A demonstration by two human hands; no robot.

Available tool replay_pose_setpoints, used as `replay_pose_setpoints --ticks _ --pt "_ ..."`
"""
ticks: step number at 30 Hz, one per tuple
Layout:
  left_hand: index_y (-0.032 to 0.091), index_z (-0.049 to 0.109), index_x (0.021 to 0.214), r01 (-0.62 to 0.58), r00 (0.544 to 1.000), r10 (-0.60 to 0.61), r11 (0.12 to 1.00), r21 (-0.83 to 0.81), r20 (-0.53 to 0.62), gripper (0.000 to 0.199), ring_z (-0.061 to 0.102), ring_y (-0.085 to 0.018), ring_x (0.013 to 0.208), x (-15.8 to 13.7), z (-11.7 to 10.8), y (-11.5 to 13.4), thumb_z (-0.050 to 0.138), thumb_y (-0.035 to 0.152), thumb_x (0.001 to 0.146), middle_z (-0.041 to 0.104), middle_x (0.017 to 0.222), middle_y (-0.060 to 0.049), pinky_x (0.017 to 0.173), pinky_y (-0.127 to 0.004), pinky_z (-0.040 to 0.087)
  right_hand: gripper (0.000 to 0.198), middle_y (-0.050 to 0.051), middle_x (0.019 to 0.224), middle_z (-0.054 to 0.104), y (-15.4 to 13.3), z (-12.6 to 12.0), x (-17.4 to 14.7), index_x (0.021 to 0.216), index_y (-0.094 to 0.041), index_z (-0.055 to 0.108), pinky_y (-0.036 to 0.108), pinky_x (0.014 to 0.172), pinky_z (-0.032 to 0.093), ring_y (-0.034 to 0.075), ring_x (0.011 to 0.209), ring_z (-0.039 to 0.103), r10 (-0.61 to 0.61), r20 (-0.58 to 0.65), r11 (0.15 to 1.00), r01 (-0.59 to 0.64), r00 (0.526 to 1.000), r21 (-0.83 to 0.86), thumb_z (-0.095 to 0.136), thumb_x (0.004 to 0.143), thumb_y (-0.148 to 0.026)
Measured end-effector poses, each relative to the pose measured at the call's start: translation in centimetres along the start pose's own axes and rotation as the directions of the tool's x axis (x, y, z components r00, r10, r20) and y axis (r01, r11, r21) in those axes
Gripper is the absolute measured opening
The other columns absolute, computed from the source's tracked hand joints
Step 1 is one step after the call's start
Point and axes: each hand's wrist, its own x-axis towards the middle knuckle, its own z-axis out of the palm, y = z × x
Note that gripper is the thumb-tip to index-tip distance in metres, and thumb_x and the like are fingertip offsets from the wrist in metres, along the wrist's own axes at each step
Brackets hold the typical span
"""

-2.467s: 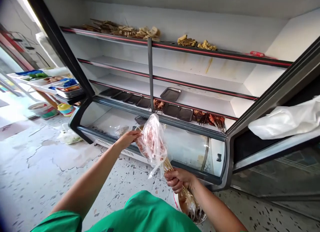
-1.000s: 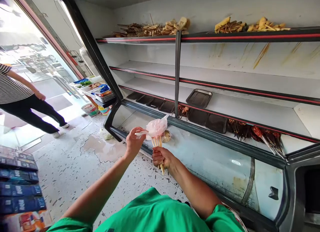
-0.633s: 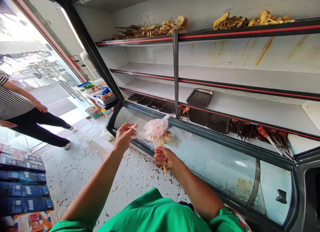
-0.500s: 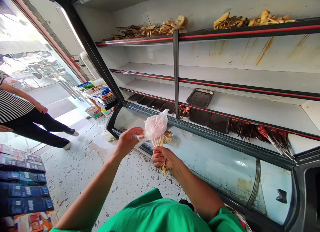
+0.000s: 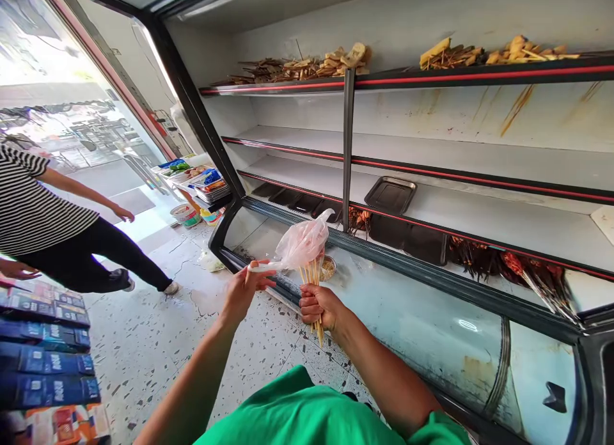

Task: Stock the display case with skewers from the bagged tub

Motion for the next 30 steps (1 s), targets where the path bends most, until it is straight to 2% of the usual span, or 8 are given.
replay_pose_setpoints --ticks 5,8,11,14,16,21,27,30 --pt "0.016 0.063 0.082 0.035 0.95 0.089 0.923 -0.384 0.3 0.027 0.061 -0.021 0.093 0.2 -1.6 -0.3 0.071 0.037 0.067 0.066 0.103 -0.011 0.08 -0.032 0.047 0.045 -0.011 0.034 0.014 0.2 -0.6 0.2 0.049 -0.019 0.025 0.014 0.028 0.007 0.003 0.029 0.004 -0.025 -0.053 0.999 0.023 0.998 -0.033 0.026 0.094 -0.025" --pt "0.024 0.054 0.101 -0.032 0.923 0.22 0.861 -0.507 0.317 0.038 0.061 -0.022 0.096 0.3 -1.2 -1.2 0.068 0.033 0.067 0.06 0.116 -0.01 0.084 -0.038 0.047 0.044 -0.012 0.035 0.014 0.4 -0.7 0.3 0.05 -0.019 0.026 0.014 0.028 0.006 0.003 0.029 0.003 -0.031 -0.045 0.998 0.028 0.998 -0.047 0.028 0.093 -0.024" --pt "0.027 0.043 0.113 -0.33 0.942 0.333 0.9 -0.283 -0.041 0.053 0.062 -0.018 0.086 -0.1 0.8 -3.1 0.067 0.031 0.067 0.059 0.111 -0.008 0.083 -0.039 0.048 0.042 -0.012 0.035 0.012 0.6 -0.5 0.4 0.051 -0.019 0.025 0.014 0.028 0.007 0.003 0.029 0.003 -0.008 -0.035 0.999 0.006 0.999 -0.052 0.029 0.093 -0.023" --pt "0.024 0.044 0.104 -0.489 0.765 0.473 0.868 0.084 -0.437 0.045 0.061 -0.016 0.085 -1.1 2.9 -5.2 0.067 0.026 0.066 0.055 0.102 -0.005 0.085 -0.037 0.048 0.043 -0.012 0.035 0.013 0.7 -0.1 0.4 0.051 -0.019 0.023 0.014 0.028 0.007 0.003 0.029 0.003 0.005 -0.02 0.999 -0.006 1.0 -0.053 0.029 0.093 -0.023" --pt "0.023 0.044 0.102 -0.477 0.72 0.479 0.867 0.143 -0.502 0.039 0.061 -0.016 0.083 -1.6 3.7 -5.9 0.065 0.025 0.07 0.057 0.096 -0.003 0.083 -0.036 0.049 0.043 -0.012 0.035 0.013 0.8 0.1 0.3 0.05 -0.019 0.022 0.014 0.028 0.007 0.003 0.029 0.003 0.001 -0.017 0.999 -0.002 1.0 -0.052 0.028 0.093 -0.023" --pt "0.023 0.047 0.112 -0.392 0.835 0.406 0.913 0.116 -0.372 0.044 0.06 -0.016 0.088 -1.0 3.8 -5.0 0.064 0.027 0.072 0.06 0.103 -0.006 0.078 -0.032 0.051 0.043 -0.012 0.034 0.012 1.2 0.4 0.2 0.05 -0.02 0.022 0.015 0.028 0.006 0.003 0.028 0.003 0.0 -0.07 0.998 -0.004 0.998 -0.063 0.029 0.093 -0.023" --pt "0.019 0.06 0.085 -0.3 0.824 0.471 0.834 0.464 -0.315 0.016 0.052 -0.015 0.067 -0.8 4.6 -4.1 0.061 0.022 0.069 0.056 0.081 -0.003 0.069 -0.031 0.048 0.042 -0.012 0.035 0.008 2.2 0.2 0.9 0.052 -0.021 0.017 0.015 0.027 0.006 0.004 0.029 0.002 0.008 -0.06 0.998 -0.012 0.998 -0.062 0.03 0.092 -0.023" --pt "0.019 0.062 0.089 -0.254 0.901 0.359 0.891 0.376 -0.243 0.023 0.054 -0.015 0.064 -1.2 5.3 -4.5 0.057 0.016 0.066 0.061 0.076 -0.001 0.067 -0.03 0.047 0.043 -0.011 0.035 0.007 2.6 0.2 1.0 0.053 -0.022 0.012 0.016 0.028 0.006 0.003 0.029 0.002 0.031 -0.066 0.998 -0.034 0.997 -0.053 0.03 0.092 -0.023"
